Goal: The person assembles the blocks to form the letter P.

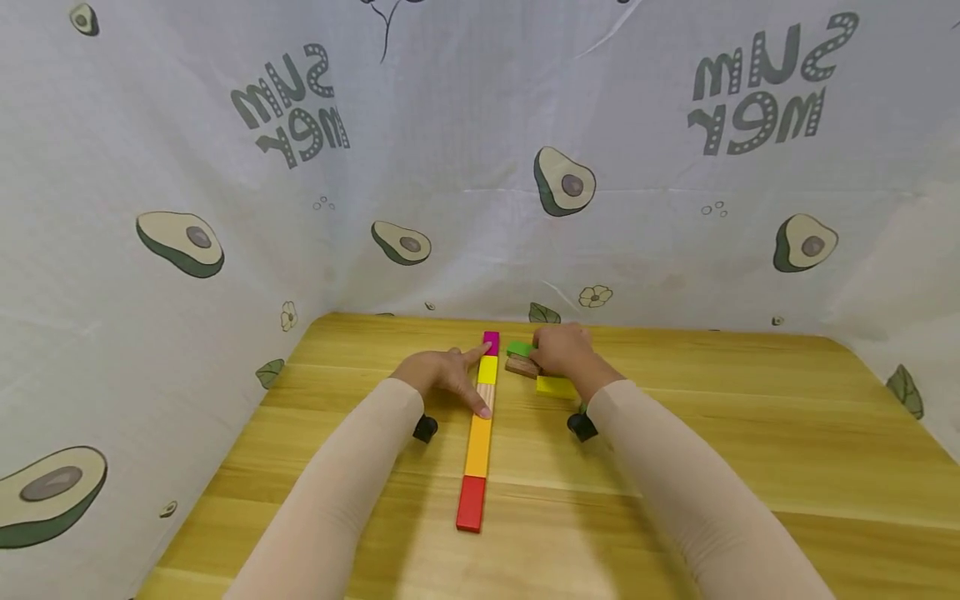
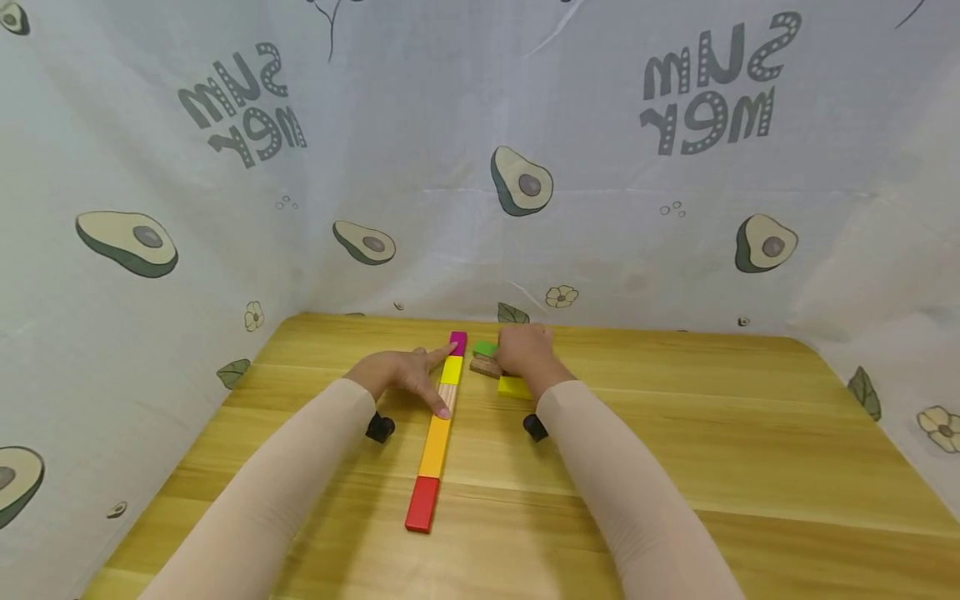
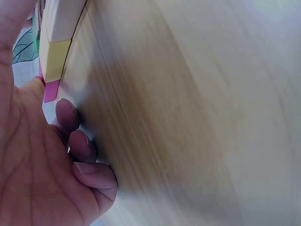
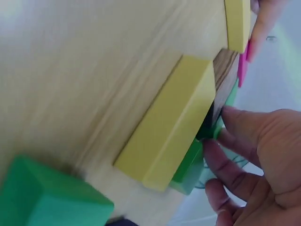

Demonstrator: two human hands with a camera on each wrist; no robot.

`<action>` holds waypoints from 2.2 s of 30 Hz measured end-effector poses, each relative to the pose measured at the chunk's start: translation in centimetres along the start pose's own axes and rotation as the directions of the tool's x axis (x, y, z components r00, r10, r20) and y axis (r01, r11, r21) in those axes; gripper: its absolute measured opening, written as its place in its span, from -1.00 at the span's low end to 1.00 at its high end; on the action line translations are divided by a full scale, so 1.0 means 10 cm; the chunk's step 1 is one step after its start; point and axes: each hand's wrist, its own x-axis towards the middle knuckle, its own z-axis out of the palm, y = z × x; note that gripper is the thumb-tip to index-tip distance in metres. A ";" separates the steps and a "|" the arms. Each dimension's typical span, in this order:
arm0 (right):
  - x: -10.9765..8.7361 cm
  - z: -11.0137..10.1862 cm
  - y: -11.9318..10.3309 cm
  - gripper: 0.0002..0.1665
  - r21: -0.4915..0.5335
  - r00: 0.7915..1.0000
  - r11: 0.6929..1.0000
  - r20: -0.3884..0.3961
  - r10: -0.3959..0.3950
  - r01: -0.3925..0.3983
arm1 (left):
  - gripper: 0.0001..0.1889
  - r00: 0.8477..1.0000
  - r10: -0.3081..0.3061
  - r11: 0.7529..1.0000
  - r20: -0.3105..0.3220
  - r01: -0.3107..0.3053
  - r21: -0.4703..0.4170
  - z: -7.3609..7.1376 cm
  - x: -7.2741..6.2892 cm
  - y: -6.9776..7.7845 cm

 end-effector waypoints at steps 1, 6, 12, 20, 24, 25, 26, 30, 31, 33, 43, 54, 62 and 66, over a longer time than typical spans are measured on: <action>0.01 -0.01 0.02 -0.60 0.000 1.000 1.000 0.006 0.003 -0.003 | 0.44 1.000 0.002 1.000 0.001 -0.002 -0.001 0.00 0.00 0.00; 0.07 -0.01 0.06 -0.55 0.020 1.000 1.000 -0.005 0.024 -0.024 | 0.43 1.000 -0.005 1.000 0.004 0.005 0.000 0.01 0.01 0.01; 0.24 0.08 0.13 -0.47 0.033 0.999 0.999 -0.045 -0.016 0.017 | 0.43 1.000 0.003 1.000 0.012 -0.003 0.007 0.00 0.02 0.02; 0.36 0.10 0.13 -0.48 0.098 0.996 0.994 -0.082 -0.040 0.048 | 0.43 1.000 0.016 1.000 0.001 -0.016 0.010 -0.02 0.02 0.04; 0.40 0.12 0.11 -0.47 0.100 0.997 0.995 -0.081 -0.020 0.028 | 0.42 1.000 0.008 1.000 0.006 -0.008 0.016 -0.02 0.02 0.04; 0.41 0.12 0.11 -0.47 0.102 0.997 0.994 -0.081 -0.016 0.024 | 0.43 1.000 0.005 1.000 0.007 -0.005 0.018 -0.02 0.02 0.04; 0.42 0.13 0.11 -0.47 0.108 0.997 0.994 -0.081 -0.012 0.021 | 0.43 1.000 0.003 1.000 0.007 -0.004 0.018 -0.01 0.03 0.04; 0.44 0.16 0.13 -0.43 0.139 0.997 0.990 -0.082 -0.008 0.020 | 0.43 1.000 -0.004 1.000 0.010 0.004 0.013 -0.01 0.05 0.03; 0.44 0.16 0.14 -0.40 0.153 0.997 0.988 -0.083 -0.009 0.021 | 0.43 1.000 -0.006 1.000 0.012 0.006 0.014 -0.01 0.05 0.03; 0.44 0.17 0.16 -0.33 0.202 0.996 0.979 -0.087 -0.011 0.028 | 0.44 1.000 -0.010 1.000 0.015 0.010 0.011 -0.01 0.05 0.03; 0.25 0.07 0.29 -0.17 0.374 0.997 0.924 -0.005 -0.083 0.079 | 0.44 1.000 -0.023 1.000 0.004 0.023 0.005 -0.01 0.04 -0.01; -0.02 0.04 0.31 -0.52 0.185 0.967 0.957 0.081 -0.241 0.223 | 0.44 0.999 -0.043 0.999 0.008 0.043 -0.010 -0.02 0.00 -0.01; 0.09 0.04 0.49 -0.44 0.364 0.973 0.902 -0.090 -0.213 0.232 | 0.44 0.999 -0.034 0.999 0.006 0.034 -0.014 -0.01 0.00 -0.04; 0.14 0.05 0.69 -0.40 0.436 0.980 0.883 -0.163 -0.114 0.175 | 0.44 1.000 -0.031 0.999 0.002 0.031 -0.022 -0.01 0.01 -0.04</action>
